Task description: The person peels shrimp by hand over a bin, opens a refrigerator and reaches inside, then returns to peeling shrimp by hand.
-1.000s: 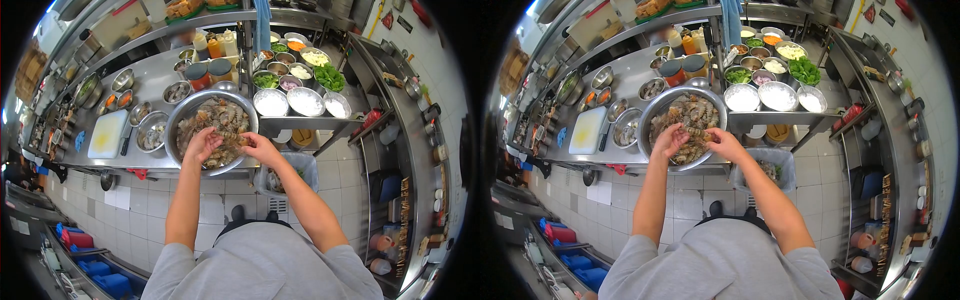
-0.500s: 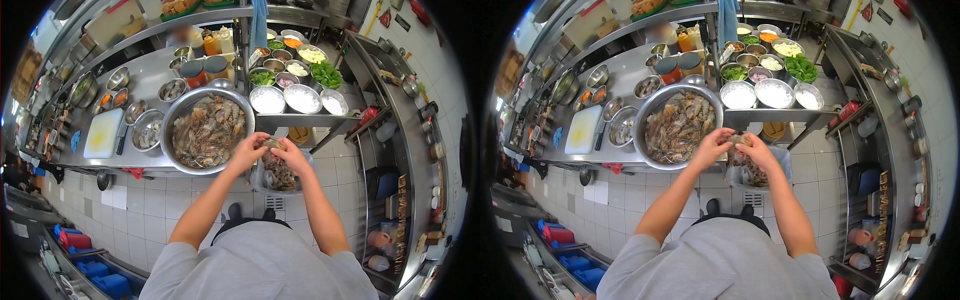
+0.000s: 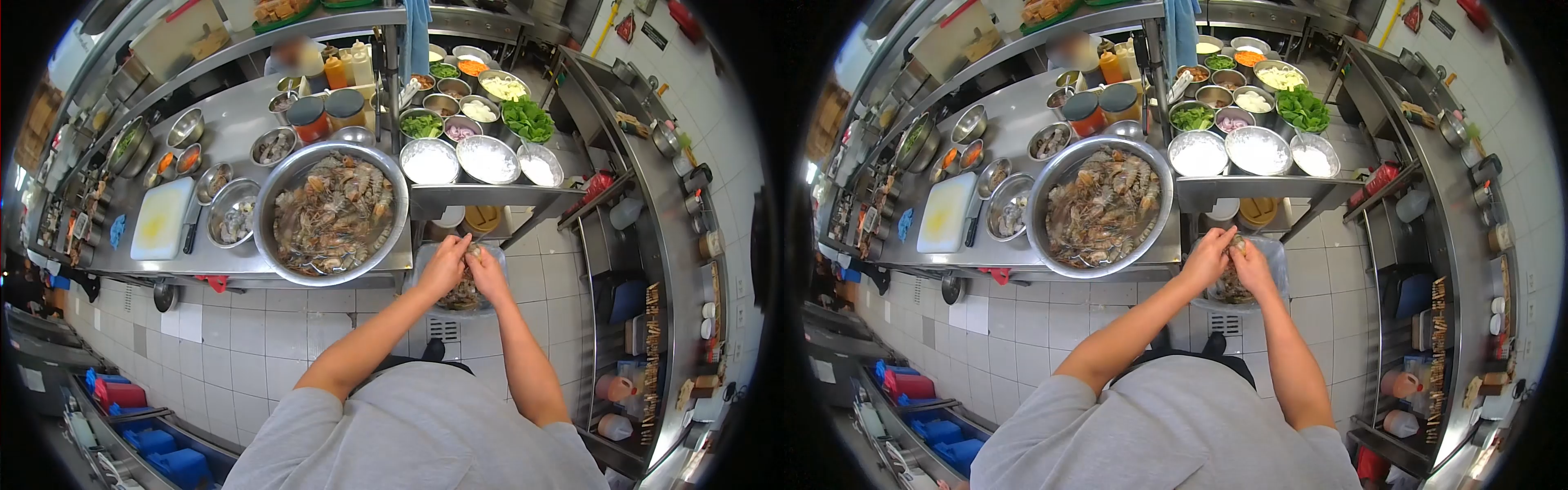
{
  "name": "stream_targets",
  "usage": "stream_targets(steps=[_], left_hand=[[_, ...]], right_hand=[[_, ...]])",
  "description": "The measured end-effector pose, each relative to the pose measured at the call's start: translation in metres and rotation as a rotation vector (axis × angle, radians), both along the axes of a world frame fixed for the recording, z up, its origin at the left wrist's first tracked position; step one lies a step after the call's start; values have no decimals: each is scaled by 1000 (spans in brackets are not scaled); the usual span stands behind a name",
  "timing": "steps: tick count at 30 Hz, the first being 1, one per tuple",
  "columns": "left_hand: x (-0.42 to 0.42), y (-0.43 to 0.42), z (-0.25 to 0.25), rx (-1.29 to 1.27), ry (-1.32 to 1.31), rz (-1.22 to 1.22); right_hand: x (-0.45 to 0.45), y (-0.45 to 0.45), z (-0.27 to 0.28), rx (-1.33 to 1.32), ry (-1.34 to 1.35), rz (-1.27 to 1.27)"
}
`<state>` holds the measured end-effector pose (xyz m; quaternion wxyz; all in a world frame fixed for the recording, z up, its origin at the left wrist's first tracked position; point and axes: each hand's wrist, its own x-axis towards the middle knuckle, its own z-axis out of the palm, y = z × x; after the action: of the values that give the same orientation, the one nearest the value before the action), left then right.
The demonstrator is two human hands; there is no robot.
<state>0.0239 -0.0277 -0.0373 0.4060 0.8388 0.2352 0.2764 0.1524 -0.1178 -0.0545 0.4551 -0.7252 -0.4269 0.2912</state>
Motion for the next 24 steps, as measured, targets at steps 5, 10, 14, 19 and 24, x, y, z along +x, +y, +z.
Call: stream_targets(steps=[5,10,14,19,24], left_hand=[[2,8,-8,-20,85,-5],[4,-3,-12,63,136,39],[1,-12,5,-13,200,31],[-1,-3,9,-102,264,-9],[-2,5,2,-73,213,-11]], right_hand=[[6,3,3,-73,-42,78],[1,10,8,-117,-172,137],[-6,13,-5,-192,-324,18],[-18,13,12,-226,-405,-21],[-15,14,12,-253,-450,10]])
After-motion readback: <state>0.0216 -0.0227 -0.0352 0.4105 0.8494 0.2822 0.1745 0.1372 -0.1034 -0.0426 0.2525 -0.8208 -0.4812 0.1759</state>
